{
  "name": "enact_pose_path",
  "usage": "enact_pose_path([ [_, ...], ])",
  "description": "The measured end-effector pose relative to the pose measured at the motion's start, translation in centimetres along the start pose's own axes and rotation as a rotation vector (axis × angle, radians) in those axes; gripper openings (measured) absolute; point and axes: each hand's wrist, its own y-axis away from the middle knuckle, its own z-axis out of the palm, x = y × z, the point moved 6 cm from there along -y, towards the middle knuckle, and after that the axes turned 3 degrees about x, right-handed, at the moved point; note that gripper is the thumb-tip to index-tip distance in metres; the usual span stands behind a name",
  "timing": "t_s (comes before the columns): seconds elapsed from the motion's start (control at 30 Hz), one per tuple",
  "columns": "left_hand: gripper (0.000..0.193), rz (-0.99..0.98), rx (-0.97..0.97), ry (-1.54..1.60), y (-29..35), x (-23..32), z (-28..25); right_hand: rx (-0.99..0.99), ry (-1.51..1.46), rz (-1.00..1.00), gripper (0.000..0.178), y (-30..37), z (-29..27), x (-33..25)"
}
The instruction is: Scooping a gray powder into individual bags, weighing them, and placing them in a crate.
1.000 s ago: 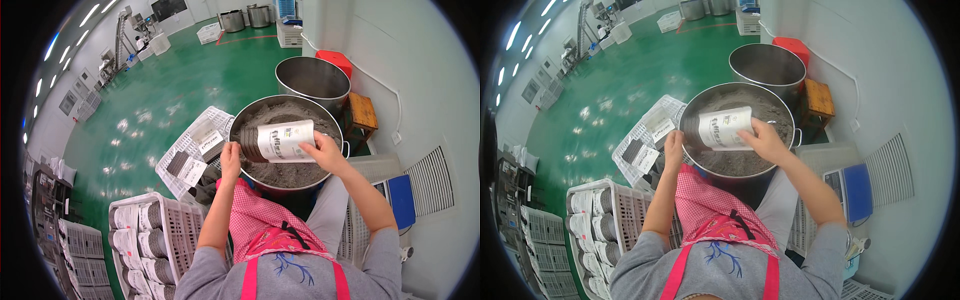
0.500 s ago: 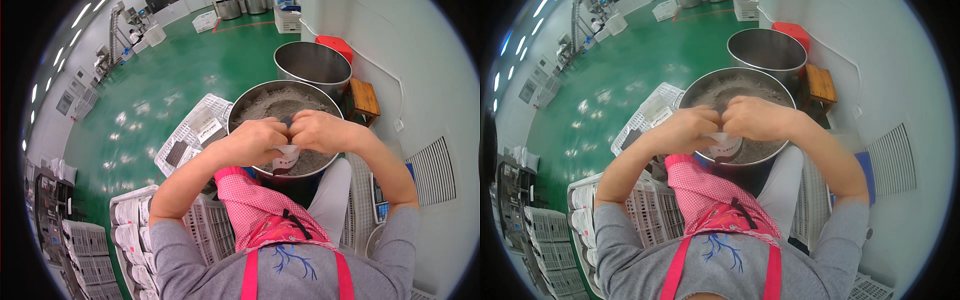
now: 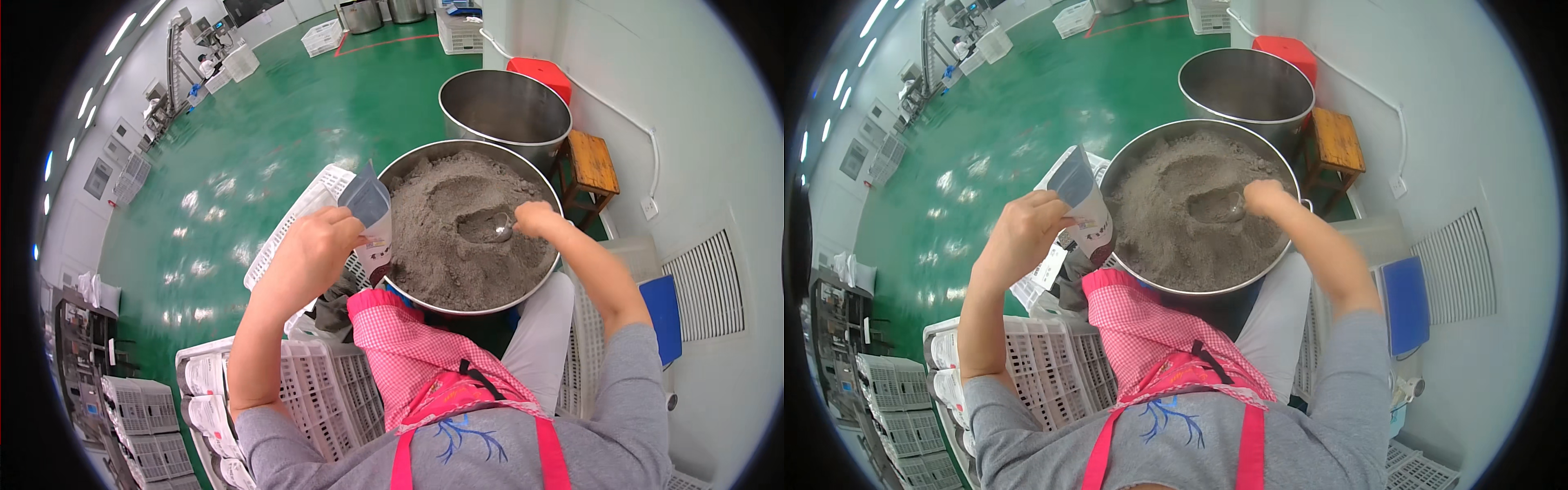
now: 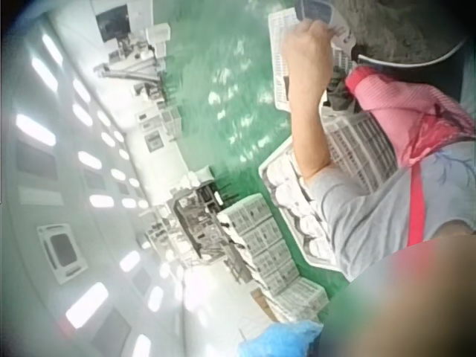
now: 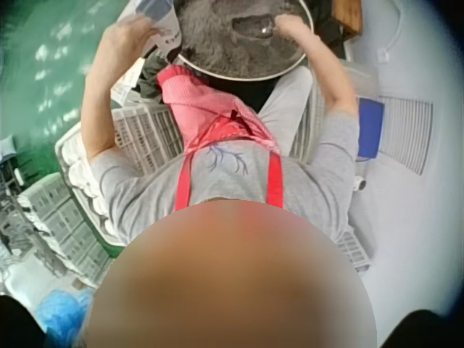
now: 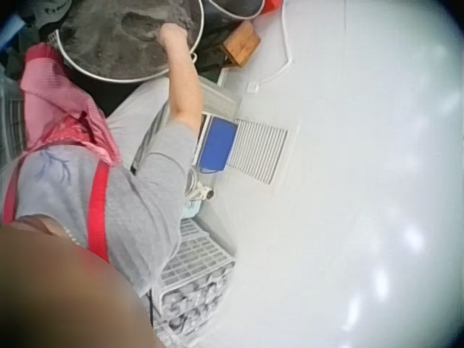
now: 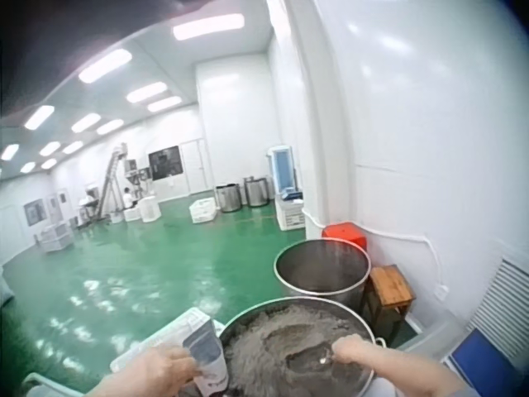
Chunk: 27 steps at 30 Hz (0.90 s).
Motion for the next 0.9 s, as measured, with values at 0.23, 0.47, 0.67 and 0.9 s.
enact_pose_path([
  [0.23,0.012,-0.065,-0.018,-0.062,-0.3,-2.9,1.5,0.367,0.498,-0.252,0.021,0.5,-9.1,-3.8],
  [0.47,0.008,-0.075,-0.045,-0.024,-1.6,-4.4,2.8,0.631,0.317,-0.106,0.012,-1.4,-11.4,7.8],
  [0.67,0.009,-0.113,-0.06,0.023,-2.7,-5.3,3.2,0.246,-0.133,-0.022,0.019,-6.3,0.5,5.6],
  [0.9,0.006,-0.099,-0.125,0.036,-4.4,-7.1,4.0,0.188,-0.578,-0.064,0.02,-5.6,-1.5,6.0],
])
